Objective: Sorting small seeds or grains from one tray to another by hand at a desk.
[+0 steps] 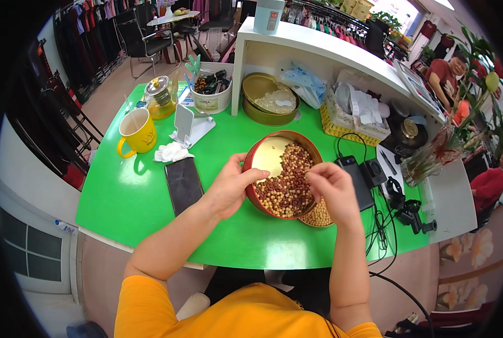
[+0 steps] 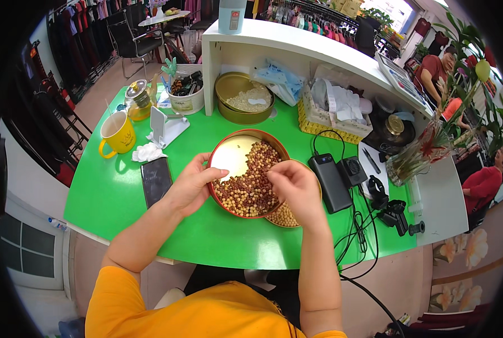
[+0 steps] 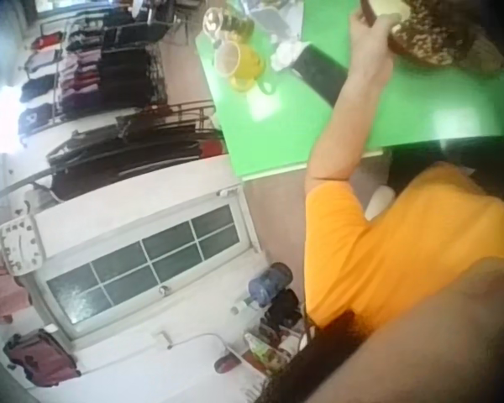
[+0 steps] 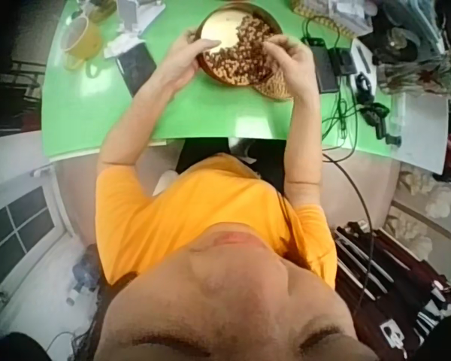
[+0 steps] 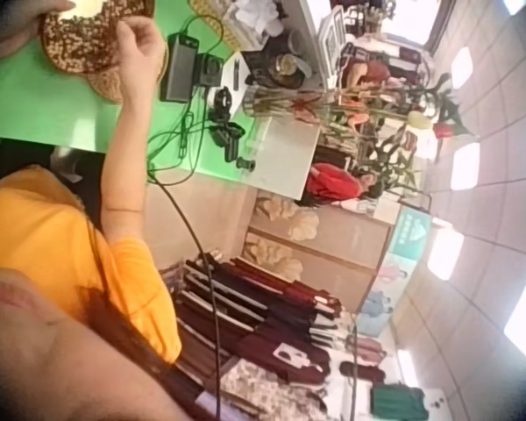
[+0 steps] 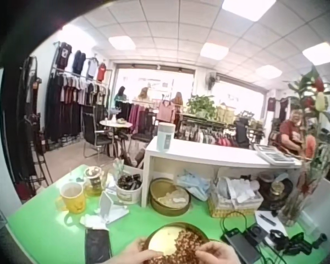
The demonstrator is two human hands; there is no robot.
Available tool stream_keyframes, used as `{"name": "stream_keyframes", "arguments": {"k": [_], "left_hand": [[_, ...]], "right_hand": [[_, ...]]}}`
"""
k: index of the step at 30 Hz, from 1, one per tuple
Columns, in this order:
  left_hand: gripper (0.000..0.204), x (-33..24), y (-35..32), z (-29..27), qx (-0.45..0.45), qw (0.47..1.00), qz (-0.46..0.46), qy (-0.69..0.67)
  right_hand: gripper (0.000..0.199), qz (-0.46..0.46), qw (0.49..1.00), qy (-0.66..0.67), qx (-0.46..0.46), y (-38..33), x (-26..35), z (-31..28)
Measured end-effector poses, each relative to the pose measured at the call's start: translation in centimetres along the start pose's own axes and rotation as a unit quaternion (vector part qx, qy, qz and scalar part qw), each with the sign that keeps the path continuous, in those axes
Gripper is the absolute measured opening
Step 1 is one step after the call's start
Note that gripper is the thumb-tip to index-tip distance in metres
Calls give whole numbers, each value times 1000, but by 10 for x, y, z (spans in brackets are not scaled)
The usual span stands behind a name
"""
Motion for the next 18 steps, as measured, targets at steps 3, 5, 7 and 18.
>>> {"name": "stream_keyframes", "arguments": {"k": [3,5,7,18], "left_hand": [[59,3,1,-1,-3,1000,-3,0],[59,1,1,-1,-6,1000,-2,2],[59,0,1,-1,-11,1000,-6,3],[60,1,1,0,-1,1000,3,3]], "right_hand": [[7,85,894,423,-120,-2,7,-12],[7,105,897,413,-114,1,12,-9],[8,139,903,395,-98,3,12,-5],[9,41,972,-147,180,-2,24,15]]}}
Point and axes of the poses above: each hand's wrist, its own y-axis towards the middle knuckle, its own z-axis out of the palm, x = y × z, the point moved 2 cm from there along y, towards the middle knuckle, and after that the axes turned 15 degrees about -z, right-handed, at the moved point
